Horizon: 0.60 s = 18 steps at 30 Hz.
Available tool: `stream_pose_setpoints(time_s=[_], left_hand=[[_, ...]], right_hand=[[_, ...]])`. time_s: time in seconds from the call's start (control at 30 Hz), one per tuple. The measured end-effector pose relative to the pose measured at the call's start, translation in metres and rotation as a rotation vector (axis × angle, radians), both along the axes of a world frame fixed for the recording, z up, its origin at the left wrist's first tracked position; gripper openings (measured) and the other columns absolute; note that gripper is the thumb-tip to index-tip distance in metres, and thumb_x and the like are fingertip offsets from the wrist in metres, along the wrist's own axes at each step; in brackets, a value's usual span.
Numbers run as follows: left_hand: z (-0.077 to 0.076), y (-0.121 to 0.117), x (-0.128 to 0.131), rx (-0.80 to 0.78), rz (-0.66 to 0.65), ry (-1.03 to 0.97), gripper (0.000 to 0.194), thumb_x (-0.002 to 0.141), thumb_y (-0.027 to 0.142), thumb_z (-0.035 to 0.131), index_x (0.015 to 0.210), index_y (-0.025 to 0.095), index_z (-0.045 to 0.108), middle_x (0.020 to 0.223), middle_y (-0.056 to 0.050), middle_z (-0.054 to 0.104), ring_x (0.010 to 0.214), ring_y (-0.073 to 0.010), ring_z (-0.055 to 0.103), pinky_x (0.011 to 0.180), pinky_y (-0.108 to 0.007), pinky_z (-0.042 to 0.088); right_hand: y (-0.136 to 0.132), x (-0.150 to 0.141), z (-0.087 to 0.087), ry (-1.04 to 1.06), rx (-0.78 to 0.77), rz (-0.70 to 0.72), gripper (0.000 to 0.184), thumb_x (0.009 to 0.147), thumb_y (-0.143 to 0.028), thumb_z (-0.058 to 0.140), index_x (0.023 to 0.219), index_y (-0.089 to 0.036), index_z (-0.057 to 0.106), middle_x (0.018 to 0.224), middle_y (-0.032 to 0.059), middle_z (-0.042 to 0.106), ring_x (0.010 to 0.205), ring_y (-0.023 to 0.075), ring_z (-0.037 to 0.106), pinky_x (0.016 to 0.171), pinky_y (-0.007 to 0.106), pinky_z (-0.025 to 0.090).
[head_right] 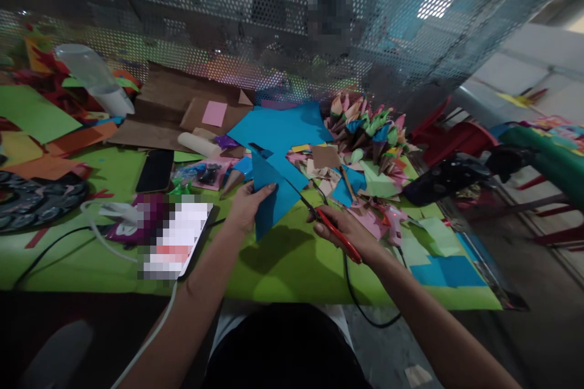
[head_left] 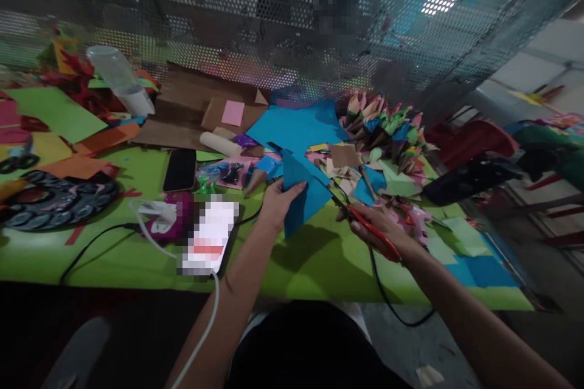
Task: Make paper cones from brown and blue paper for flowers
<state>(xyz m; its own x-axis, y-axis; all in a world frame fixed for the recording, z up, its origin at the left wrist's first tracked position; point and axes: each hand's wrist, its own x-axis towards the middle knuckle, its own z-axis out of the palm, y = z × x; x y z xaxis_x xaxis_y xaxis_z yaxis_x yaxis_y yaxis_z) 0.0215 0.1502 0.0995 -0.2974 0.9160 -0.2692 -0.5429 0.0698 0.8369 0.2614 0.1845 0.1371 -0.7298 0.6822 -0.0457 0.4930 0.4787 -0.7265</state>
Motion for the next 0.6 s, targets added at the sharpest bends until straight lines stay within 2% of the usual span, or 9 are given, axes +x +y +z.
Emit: stream_pose_setpoints(time_s=[0.13,0.23,0.4,0.6], left_hand=[[-0.003,0.001,0.000,0.007,-0.012,-0.005,0.056,0.043,0.045,0.098,0.088,0.017,0.079,0.094,-0.009,0.081,0.086,-0.0251,0.073,0.084,-0.040,0.058],[-0.004,0.001,0.001,0.007,-0.030,0.008,0.057,0.043,0.046,0.098,0.089,0.017,0.079,0.092,-0.009,0.080,0.082,-0.0238,0.073,0.082,-0.039,0.058],[-0.002,0.000,0.002,-0.004,-0.072,0.012,0.061,0.038,0.048,0.098,0.087,0.016,0.079,0.084,-0.007,0.079,0.074,-0.0213,0.071,0.076,-0.036,0.058],[-0.002,-0.001,0.004,-0.006,-0.091,0.025,0.060,0.040,0.049,0.097,0.086,0.016,0.078,0.081,-0.006,0.079,0.073,-0.0215,0.071,0.074,-0.035,0.057]], right_hand=[[-0.003,0.002,-0.004,0.006,-0.158,-0.024,0.060,0.093,-0.071,0.046,0.119,-0.020,0.064,0.103,0.0106,0.067,0.073,0.0168,0.063,0.060,0.029,0.060],[-0.003,0.002,-0.005,0.024,-0.192,-0.019,0.059,0.092,-0.071,0.048,0.119,-0.021,0.064,0.109,0.0115,0.067,0.078,0.0183,0.065,0.064,0.032,0.063],[-0.003,-0.004,-0.001,-0.007,-0.164,-0.013,0.058,0.093,-0.073,0.045,0.111,-0.020,0.063,0.097,0.0085,0.064,0.073,0.0172,0.065,0.062,0.031,0.061],[-0.003,-0.012,-0.003,0.020,-0.114,-0.019,0.056,0.092,-0.075,0.044,0.096,-0.021,0.058,0.080,0.0019,0.057,0.062,0.0136,0.060,0.051,0.024,0.052]])
